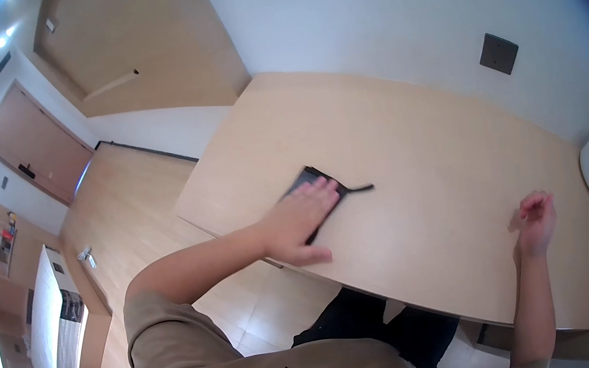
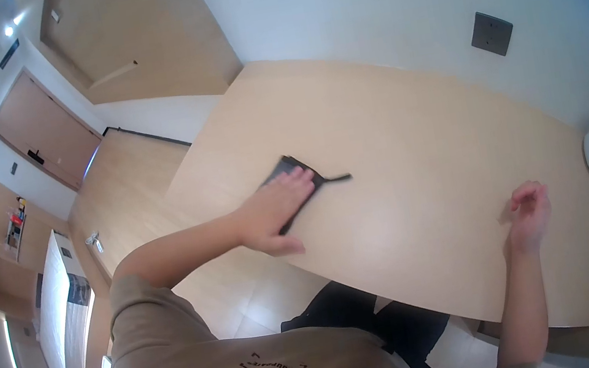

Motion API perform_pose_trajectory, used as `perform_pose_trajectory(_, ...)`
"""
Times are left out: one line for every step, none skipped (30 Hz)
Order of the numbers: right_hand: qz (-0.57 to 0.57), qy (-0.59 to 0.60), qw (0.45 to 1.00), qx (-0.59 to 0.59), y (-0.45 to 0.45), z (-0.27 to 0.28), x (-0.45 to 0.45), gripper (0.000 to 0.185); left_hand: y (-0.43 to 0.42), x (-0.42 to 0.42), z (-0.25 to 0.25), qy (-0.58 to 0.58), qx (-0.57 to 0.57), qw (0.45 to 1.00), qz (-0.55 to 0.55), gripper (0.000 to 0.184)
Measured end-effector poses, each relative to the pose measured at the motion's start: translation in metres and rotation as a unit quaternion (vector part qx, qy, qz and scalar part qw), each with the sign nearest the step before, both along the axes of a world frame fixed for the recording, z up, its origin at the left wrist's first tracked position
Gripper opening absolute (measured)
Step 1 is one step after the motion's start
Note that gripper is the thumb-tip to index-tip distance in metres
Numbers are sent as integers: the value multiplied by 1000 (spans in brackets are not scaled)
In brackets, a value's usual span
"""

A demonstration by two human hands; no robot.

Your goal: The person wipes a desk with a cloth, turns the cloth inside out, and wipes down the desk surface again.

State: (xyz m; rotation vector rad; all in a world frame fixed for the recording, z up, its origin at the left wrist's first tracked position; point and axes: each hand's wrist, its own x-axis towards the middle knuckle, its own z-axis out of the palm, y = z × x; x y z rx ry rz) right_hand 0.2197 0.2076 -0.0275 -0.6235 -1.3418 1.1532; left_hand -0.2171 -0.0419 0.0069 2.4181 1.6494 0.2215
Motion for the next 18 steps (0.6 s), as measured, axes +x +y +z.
perform_pose_trajectory(-14,6,1000,-15,-3,2,-2,47,1,-16,-3,26,12,999,43,103)
perform_pose_trajectory(-2,3,1000,-13,-2,1,0,47,0,-28,6,31,-15,987,155,98)
perform_pose_trajectory(8,2,1000,-9,1,-2,3,47,-4,-63,-9,39,31,972,231,95)
perform_pose_trajectory(17,3,1000,-5,4,-3,5,47,-9,-99,-17,50,41,945,321,93)
perform_pose_trajectory(8,1,1000,-9,3,0,3,47,-18,-133,-14,42,48,930,362,91)
perform_pose_trajectory(-2,0,1000,-13,-1,4,-1,46,-25,-160,-15,75,33,900,429,89)
perform_pose_trajectory(-13,0,1000,-19,-7,7,-4,46,-33,-184,-20,91,15,880,466,90)
perform_pose_trajectory(-19,0,1000,-18,-11,10,-6,46,-35,-186,-19,93,13,873,479,91)
perform_pose_trajectory(-25,-1,1000,-17,-15,14,-10,45,-37,-184,-19,96,10,866,491,92)
perform_pose_trajectory(-32,-1,999,-18,-18,16,-13,45,-38,-183,-19,98,6,858,503,94)
perform_pose_trajectory(-34,-7,999,-14,-20,17,-16,45,-36,-183,-19,95,-7,857,507,97)
perform_pose_trajectory(-35,-14,999,-10,-23,19,-18,44,-36,-177,-17,97,-11,860,501,98)
perform_pose_trajectory(-36,-20,999,-4,-24,21,-19,44,-35,-171,-15,97,-14,863,496,98)
perform_pose_trajectory(-36,-25,999,4,-24,21,-19,44,-31,-163,-13,97,-14,866,490,99)
perform_pose_trajectory(-35,-31,999,13,-23,19,-20,44,-26,-154,-13,105,-8,880,463,100)
perform_pose_trajectory(-34,-37,999,20,-23,17,-20,44,-19,-141,-15,113,-3,893,436,101)
perform_pose_trajectory(-28,-37,999,22,-24,18,-20,44,-12,-126,-17,120,3,905,409,101)
perform_pose_trajectory(-22,-37,999,24,-24,19,-21,44,-2,-105,-13,117,5,912,394,102)
